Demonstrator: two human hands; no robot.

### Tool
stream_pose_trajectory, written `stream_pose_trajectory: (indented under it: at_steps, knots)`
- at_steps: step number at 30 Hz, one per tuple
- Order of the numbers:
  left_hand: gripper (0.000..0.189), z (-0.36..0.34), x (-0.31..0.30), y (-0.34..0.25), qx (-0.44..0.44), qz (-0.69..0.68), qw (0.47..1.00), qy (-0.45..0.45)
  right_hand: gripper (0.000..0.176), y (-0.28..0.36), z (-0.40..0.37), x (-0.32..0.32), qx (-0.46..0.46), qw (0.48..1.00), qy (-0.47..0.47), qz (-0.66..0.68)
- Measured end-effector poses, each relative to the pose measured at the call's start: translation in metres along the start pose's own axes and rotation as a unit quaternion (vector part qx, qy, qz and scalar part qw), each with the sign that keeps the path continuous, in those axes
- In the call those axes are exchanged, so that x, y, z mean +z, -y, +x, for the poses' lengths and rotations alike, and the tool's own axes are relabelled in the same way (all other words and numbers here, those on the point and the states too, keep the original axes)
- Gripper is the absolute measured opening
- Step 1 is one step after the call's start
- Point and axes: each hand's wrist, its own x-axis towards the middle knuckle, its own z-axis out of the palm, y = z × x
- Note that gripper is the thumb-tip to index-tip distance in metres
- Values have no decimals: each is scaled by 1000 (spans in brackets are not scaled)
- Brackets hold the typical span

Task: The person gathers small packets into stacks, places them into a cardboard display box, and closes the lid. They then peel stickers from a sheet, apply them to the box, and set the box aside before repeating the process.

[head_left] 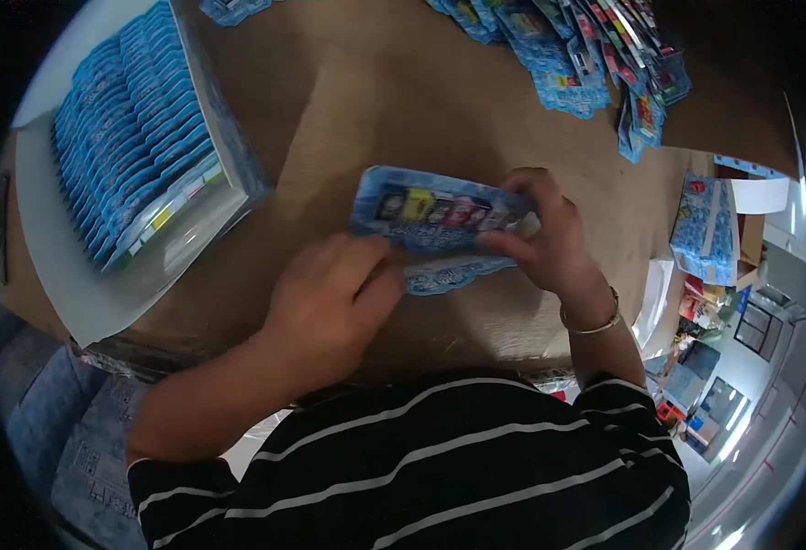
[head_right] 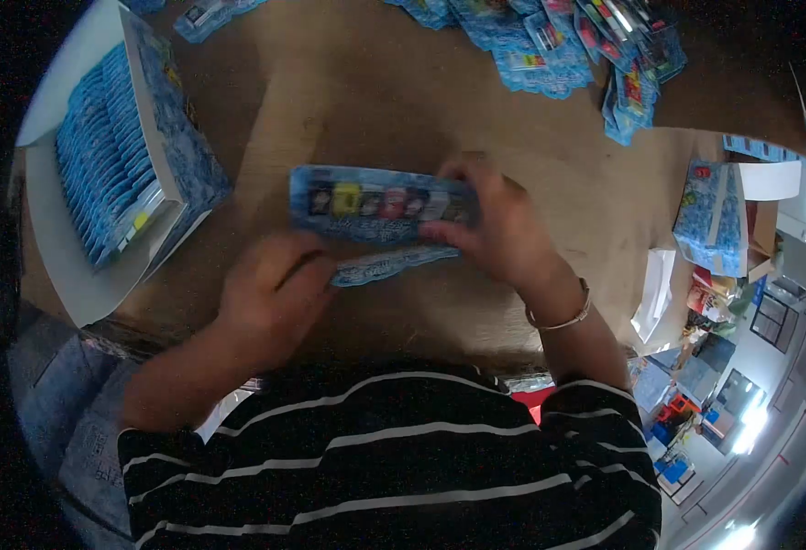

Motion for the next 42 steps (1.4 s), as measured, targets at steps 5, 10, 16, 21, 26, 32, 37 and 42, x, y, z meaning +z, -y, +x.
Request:
stream_pose_trajectory:
  at_steps: [5, 10, 16, 21, 26, 32, 37, 42]
  knots:
    - [18, -1, -1, 6, -3, -15, 999, 28, 74, -16, 20, -26, 7, 999, 12, 45]
    - [17, -1, 2, 7, 47, -38, 996, 72, 68, 2, 31, -111, -102, 983, -81, 131]
    - [27, 4, -4, 5, 44, -49, 998, 21, 18, 58, 34, -47, -108, 987, 87, -76]
    - [40, 11, -1, -1, -102, -58, 991, -56, 20, 64, 36, -1, -66, 969, 200, 129]
    - [38, 7, 1, 16, -39, -87, 994, 59, 36, -53, 54, -27, 261, 784, -114, 552]
    - [32, 9, 4, 11, -30, -119, 990, 69, 28, -110, 88, -43, 205, 686, -230, 659]
    - [29, 8, 5, 14, -10, -107, 990, 94, 13, -84, 49, -31, 219, 756, -193, 586]
    - [43, 8, 6, 12, -21, -84, 996, 37, 9, -50, -20, -15, 100, 951, -230, 182]
